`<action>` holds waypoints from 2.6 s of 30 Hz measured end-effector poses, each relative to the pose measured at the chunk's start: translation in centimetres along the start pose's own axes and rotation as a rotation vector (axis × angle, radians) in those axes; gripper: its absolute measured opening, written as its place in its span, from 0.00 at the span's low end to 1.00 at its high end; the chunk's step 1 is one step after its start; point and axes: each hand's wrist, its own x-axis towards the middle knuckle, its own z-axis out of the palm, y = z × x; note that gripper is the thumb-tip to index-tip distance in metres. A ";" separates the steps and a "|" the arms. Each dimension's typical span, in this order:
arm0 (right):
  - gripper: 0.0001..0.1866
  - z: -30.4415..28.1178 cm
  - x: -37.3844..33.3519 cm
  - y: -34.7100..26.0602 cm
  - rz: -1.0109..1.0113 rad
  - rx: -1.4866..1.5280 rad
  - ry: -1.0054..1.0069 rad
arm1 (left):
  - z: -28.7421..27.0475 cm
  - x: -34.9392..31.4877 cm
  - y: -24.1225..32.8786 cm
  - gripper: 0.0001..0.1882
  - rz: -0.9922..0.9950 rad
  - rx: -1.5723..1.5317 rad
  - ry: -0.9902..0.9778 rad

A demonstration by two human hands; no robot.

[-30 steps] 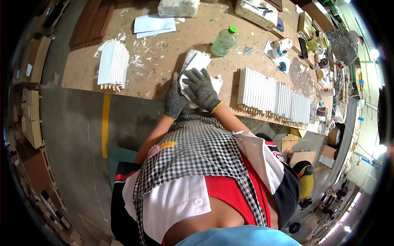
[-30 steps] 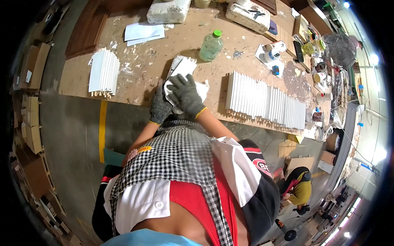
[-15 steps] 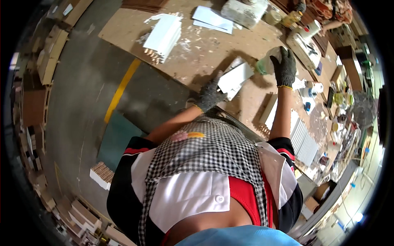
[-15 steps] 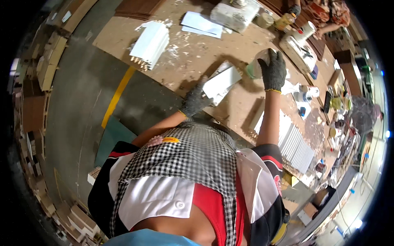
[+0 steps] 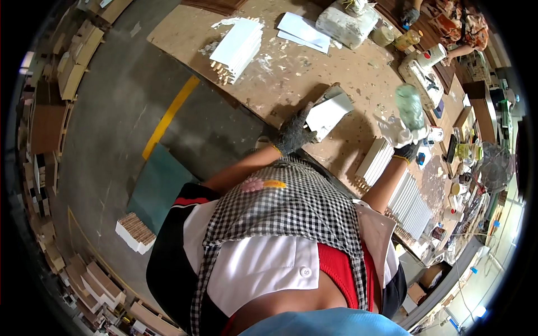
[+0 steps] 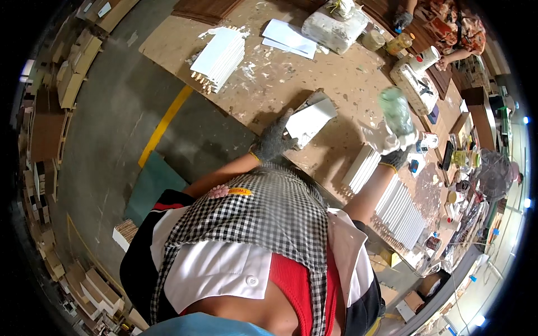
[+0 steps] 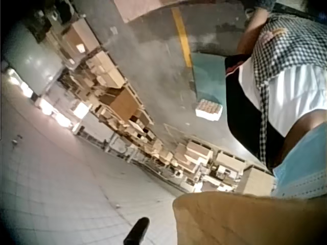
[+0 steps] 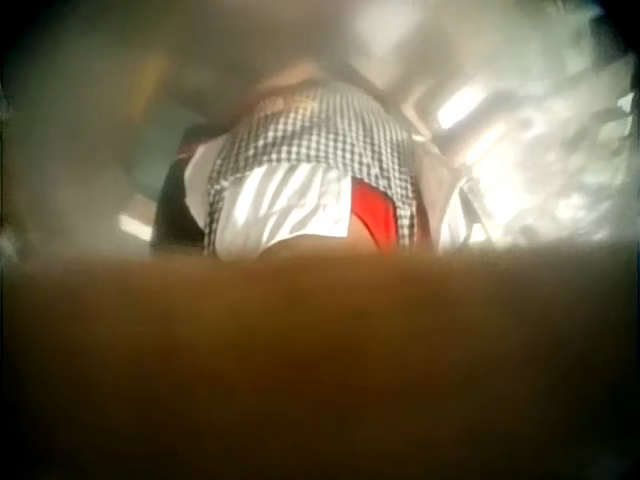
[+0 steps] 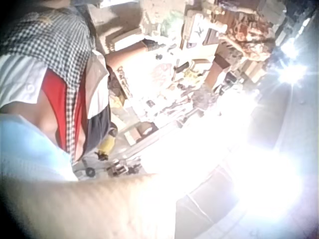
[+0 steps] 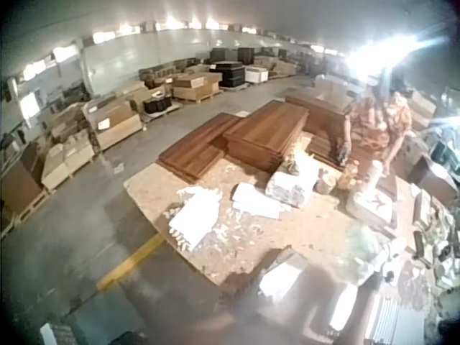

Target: The person wipes white wooden panels with a cloth one at a time and stacks them on the workbench.

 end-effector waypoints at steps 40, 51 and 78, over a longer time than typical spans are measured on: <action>0.16 26.4 -16.4 -3.1 -0.489 -1.193 -0.707 | 0.1 -0.3 -0.8 0.53 -0.031 -0.041 0.125; 0.15 17.0 -7.9 -0.2 0.608 0.104 0.112 | -1.5 1.4 -0.1 0.52 0.007 -0.198 0.229; 0.28 25.1 -13.9 -11.9 0.247 0.021 0.390 | -13.1 8.0 8.2 0.34 -0.392 -0.505 0.317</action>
